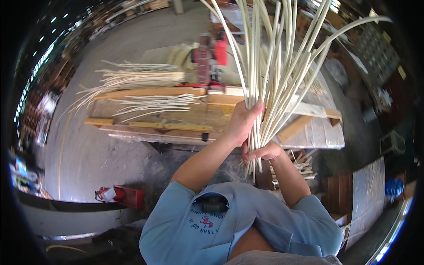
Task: The person gathers bundles of thin bamboo sticks from a cardboard box and a workbench, aligns them by hand, and places them into neat stacks. The person repeatedly moves between the box and the bench to continue sorting the sticks.
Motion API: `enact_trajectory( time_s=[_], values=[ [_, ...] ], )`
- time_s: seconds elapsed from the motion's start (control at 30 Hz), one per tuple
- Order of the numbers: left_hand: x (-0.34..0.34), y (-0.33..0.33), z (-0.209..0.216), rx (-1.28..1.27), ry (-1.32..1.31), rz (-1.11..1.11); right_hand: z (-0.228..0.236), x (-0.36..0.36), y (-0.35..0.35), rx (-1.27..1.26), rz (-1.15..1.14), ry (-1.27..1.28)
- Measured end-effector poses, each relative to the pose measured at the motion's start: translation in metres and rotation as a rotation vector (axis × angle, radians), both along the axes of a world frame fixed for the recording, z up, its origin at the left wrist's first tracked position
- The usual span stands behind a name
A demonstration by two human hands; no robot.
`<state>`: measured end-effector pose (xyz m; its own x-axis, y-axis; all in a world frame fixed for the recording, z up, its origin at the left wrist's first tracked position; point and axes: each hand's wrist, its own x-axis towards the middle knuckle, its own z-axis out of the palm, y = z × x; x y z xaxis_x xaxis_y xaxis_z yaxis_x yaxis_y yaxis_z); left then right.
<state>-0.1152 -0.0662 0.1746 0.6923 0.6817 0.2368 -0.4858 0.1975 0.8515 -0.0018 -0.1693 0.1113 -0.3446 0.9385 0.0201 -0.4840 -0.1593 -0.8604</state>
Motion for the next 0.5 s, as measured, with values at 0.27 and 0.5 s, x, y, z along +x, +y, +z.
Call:
enact_trajectory(
  time_s=[0.27,0.5],
  values=[
    [-0.181,0.102,-0.015,0.099,-0.193,0.132,0.009,-0.149,0.143,-0.044,0.599,0.053],
    [-0.29,0.14,-0.039,-0.068,-0.34,-0.028,-0.005,-0.214,0.222,-0.28,1.113,0.029]
  ],
)
